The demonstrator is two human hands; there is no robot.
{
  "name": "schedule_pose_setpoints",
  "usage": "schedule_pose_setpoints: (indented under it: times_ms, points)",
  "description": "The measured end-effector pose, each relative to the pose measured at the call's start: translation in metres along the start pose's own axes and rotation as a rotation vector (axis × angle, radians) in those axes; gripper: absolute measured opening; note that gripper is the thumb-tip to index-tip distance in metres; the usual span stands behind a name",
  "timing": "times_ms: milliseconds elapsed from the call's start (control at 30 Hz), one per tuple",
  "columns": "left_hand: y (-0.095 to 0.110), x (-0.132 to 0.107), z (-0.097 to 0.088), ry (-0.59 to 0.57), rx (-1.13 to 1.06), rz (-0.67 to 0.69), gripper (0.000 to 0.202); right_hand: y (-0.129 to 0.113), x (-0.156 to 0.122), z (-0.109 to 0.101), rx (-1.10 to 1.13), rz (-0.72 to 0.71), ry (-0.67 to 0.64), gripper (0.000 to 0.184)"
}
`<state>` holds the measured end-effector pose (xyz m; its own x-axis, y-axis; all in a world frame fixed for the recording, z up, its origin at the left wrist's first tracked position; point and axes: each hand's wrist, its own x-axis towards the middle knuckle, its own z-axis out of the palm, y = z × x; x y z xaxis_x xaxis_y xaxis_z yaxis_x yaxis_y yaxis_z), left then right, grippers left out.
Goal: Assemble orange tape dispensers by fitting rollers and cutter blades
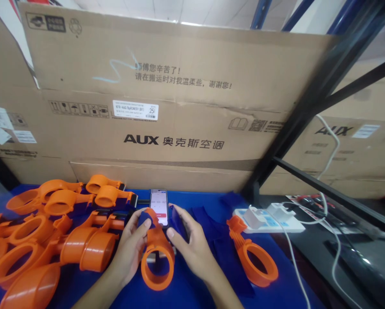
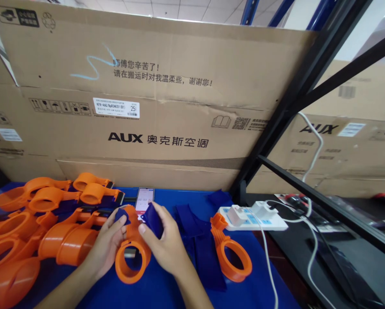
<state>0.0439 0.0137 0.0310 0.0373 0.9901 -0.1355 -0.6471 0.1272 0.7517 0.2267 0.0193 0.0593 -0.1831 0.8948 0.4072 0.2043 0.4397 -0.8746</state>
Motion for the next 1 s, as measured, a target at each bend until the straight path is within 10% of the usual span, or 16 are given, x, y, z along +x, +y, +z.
schedule_pose_setpoints:
  times_ms: [400, 1000]
  points:
    - [-0.006, 0.0, -0.008, 0.05, 0.182, 0.182, 0.06, -0.015, 0.004, 0.0, -0.139, -0.043, -0.237, 0.048]
    - [-0.005, -0.002, -0.011, -0.049, 0.194, 0.3, 0.064, -0.018, 0.002, 0.0, -0.266, -0.128, -0.126, 0.063]
